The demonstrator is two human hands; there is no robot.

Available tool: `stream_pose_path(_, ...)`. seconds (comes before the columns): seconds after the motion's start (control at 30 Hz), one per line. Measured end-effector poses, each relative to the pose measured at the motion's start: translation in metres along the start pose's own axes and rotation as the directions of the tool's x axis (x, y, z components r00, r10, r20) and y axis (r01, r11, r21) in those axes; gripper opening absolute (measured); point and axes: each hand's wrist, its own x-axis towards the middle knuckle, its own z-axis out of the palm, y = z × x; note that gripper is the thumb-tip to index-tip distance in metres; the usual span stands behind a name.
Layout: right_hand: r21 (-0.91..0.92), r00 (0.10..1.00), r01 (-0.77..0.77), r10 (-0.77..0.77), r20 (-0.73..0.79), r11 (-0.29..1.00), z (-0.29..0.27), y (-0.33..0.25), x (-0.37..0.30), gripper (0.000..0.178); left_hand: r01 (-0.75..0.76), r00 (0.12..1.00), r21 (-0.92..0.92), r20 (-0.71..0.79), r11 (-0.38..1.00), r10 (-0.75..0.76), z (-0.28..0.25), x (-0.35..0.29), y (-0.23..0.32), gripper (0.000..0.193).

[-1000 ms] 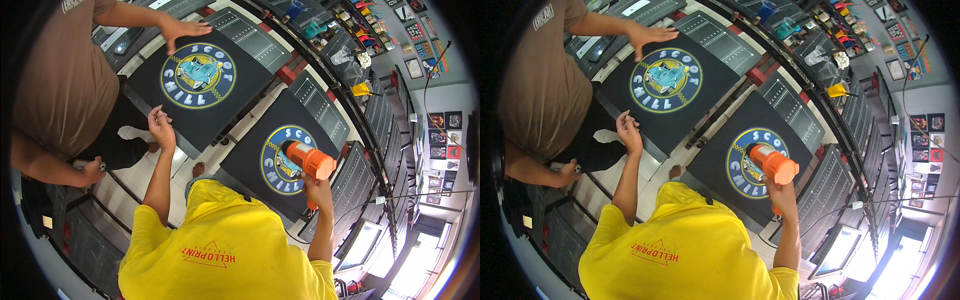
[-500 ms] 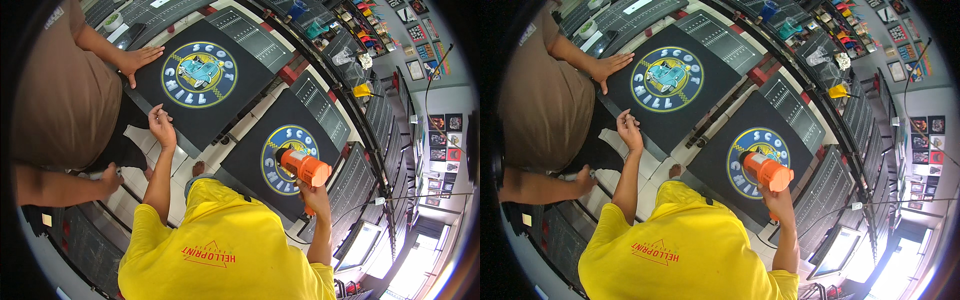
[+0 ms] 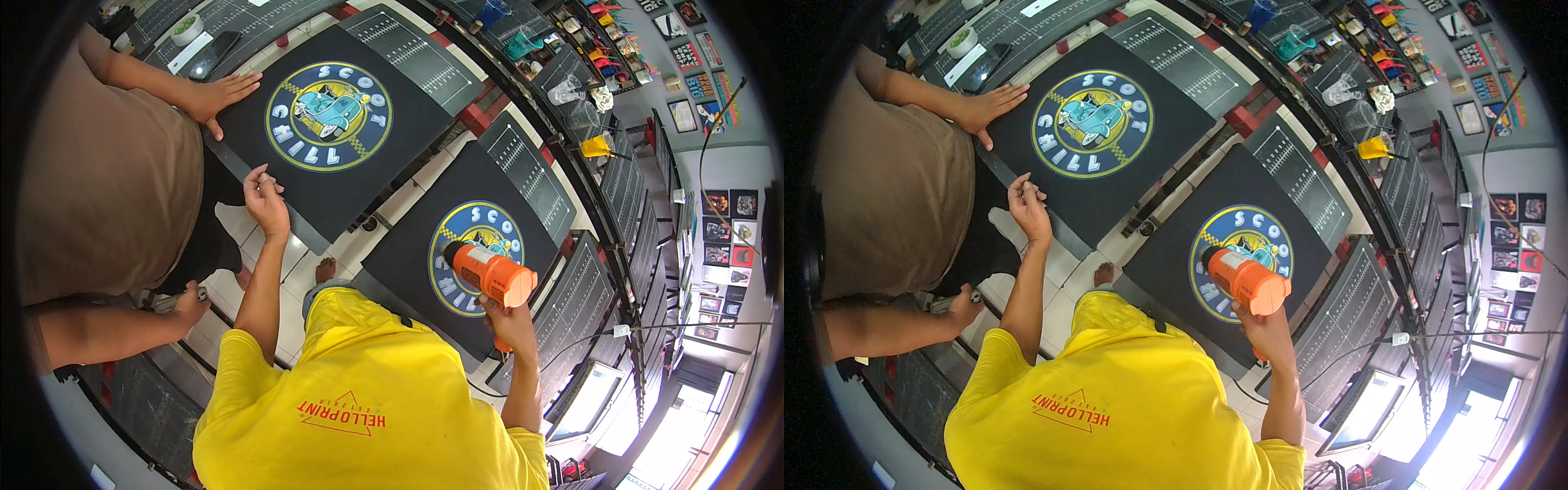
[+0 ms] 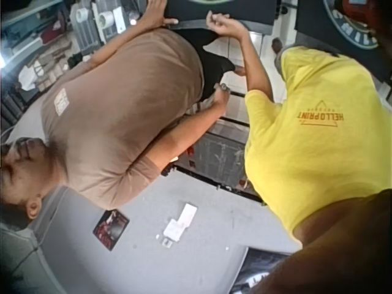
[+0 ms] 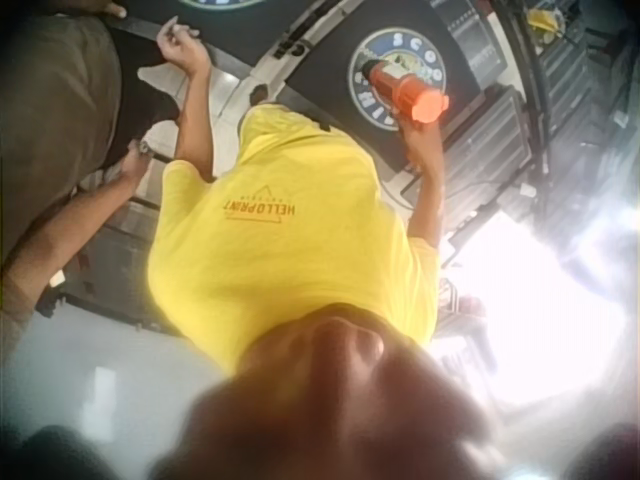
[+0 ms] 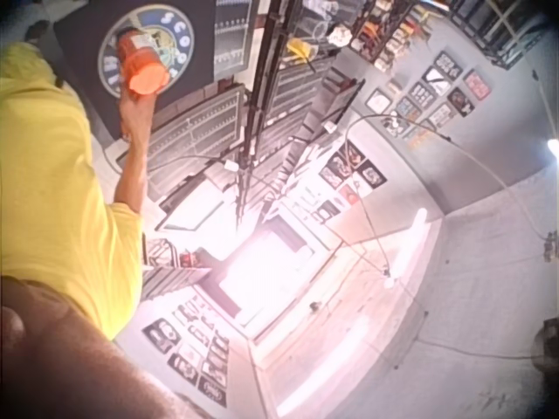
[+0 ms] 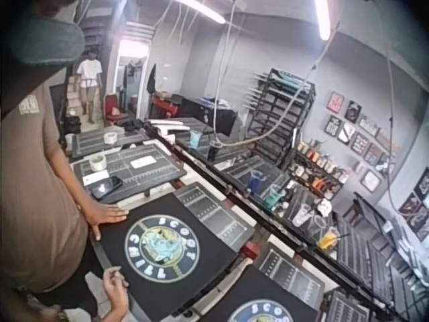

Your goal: The person dries a printed design on a shirt using a heat gun, then lowers a screen onto the shirt and uses a squeegee to apply ink.

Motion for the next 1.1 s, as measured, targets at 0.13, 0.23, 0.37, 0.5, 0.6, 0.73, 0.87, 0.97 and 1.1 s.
stream_pose_path(0.13,-0.079,0.999,0.045,-0.044,0.013,0.996,-0.003,0.005,0.002,0.038,-0.005,1.0,-0.033,0.001,0.999,0.005,0.0,0.0,-0.002,0.02)
stream_pose_path(0.23,0.025,0.998,0.04,-0.041,0.044,0.999,0.003,-0.005,-0.003,0.037,-0.015,1.0,-0.043,0.0,0.999,0.015,-0.001,0.001,-0.004,0.019)
stream_pose_path(0.37,-0.04,1.0,0.027,-0.027,-0.004,0.999,0.003,0.001,0.003,0.038,0.025,1.0,-0.038,-0.004,0.999,-0.025,0.002,0.0,0.003,0.019)
stream_pose_path(0.5,-0.061,0.997,0.076,-0.074,0.028,0.995,0.003,0.004,0.007,0.04,-0.019,1.0,-0.012,0.001,1.0,0.019,-0.001,0.001,-0.002,0.02)
stream_pose_path(0.6,-0.083,0.997,0.078,-0.075,0.032,0.994,0.001,0.003,0.008,0.04,-0.009,1.0,-0.006,0.003,1.0,0.009,-0.001,0.0,-0.001,0.02)
stream_pose_path(0.73,-0.032,0.997,0.052,-0.051,0.051,0.998,0.002,0.001,0.009,0.04,0.004,1.0,-0.002,-0.007,1.0,-0.004,0.001,0.0,0.001,0.02)
stream_pose_path(0.87,-0.059,0.999,0.038,-0.037,0.014,0.998,0.002,0.0,0.015,0.039,-0.019,1.0,0.012,-0.003,1.0,0.019,-0.002,0.003,-0.008,0.02)
stream_pose_path(0.97,-0.083,0.998,0.056,-0.054,0.032,0.995,0.004,-0.002,0.015,0.039,-0.016,1.0,-0.011,-0.005,1.0,0.016,-0.002,0.002,-0.007,0.02)
stream_pose_path(1.1,-0.102,0.996,0.083,-0.08,0.033,0.991,0.003,0.0,0.019,0.035,-0.006,1.0,-0.01,-0.006,1.0,0.006,0.0,0.002,-0.005,0.02)
